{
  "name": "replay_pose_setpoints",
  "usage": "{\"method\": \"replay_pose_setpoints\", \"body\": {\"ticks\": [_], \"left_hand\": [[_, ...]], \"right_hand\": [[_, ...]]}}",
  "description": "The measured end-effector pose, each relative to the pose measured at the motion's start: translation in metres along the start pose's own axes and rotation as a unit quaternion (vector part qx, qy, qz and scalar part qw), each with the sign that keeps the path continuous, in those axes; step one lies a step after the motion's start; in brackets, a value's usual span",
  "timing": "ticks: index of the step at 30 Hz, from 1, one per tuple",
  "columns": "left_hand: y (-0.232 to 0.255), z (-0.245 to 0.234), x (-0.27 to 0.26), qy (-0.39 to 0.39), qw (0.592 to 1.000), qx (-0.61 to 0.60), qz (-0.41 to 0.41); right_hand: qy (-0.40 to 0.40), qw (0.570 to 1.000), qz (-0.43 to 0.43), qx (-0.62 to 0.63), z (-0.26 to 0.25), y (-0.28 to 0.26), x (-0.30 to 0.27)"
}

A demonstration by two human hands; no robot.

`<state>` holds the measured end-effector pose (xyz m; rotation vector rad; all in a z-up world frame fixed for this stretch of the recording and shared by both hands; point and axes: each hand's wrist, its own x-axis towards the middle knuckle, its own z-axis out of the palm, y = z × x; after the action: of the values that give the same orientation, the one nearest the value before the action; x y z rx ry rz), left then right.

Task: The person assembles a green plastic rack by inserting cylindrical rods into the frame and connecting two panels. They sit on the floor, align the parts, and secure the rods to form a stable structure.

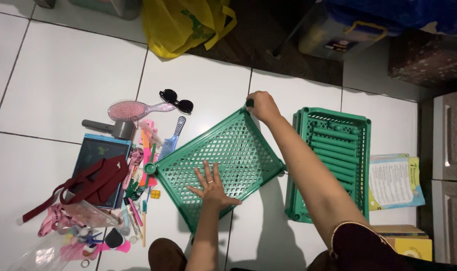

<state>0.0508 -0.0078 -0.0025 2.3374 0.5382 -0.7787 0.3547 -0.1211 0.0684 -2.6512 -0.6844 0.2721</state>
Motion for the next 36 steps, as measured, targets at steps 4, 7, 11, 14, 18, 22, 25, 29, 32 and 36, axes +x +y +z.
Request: {"method": "replay_pose_setpoints", "body": {"ticks": [4, 7, 11, 14, 18, 22, 25, 29, 32, 36], "left_hand": [[-0.001, 0.0, -0.001, -0.017, 1.0, 0.003, -0.01], [0.002, -0.002, 0.0, -0.015, 1.0, 0.003, -0.007], [0.003, -0.003, -0.003, -0.015, 1.0, -0.008, -0.008], [0.002, -0.005, -0.004, -0.009, 1.0, -0.009, -0.007], [0.002, -0.006, -0.005, -0.007, 1.0, -0.027, -0.002], [0.004, -0.006, -0.007, 0.003, 1.0, -0.016, -0.001], [-0.002, 0.0, -0.011, 0.025, 0.998, -0.048, 0.02], [-0.004, 0.003, -0.008, 0.047, 0.996, -0.067, 0.042], [-0.002, 0.002, -0.005, 0.049, 0.997, -0.055, 0.037], [0.002, 0.0, -0.007, 0.037, 0.999, -0.02, 0.016]], "right_hand": [[0.017, 1.0, -0.009, -0.014, 0.016, 0.004, 0.007], [0.02, 0.999, -0.002, -0.031, 0.023, 0.009, 0.013], [-0.002, 0.997, 0.041, -0.071, 0.031, 0.008, 0.019], [-0.02, 0.992, 0.093, -0.086, 0.035, 0.003, 0.026], [0.015, 0.992, 0.096, -0.077, 0.036, -0.005, 0.022], [0.0, 0.995, 0.089, -0.041, 0.021, 0.001, 0.014], [0.141, 0.989, 0.031, 0.032, 0.027, 0.022, -0.03], [0.324, 0.915, 0.153, 0.184, 0.073, 0.052, -0.145], [0.369, 0.82, 0.269, 0.344, 0.13, 0.049, -0.255], [0.145, 0.601, 0.489, 0.615, 0.176, 0.047, -0.294]]}}
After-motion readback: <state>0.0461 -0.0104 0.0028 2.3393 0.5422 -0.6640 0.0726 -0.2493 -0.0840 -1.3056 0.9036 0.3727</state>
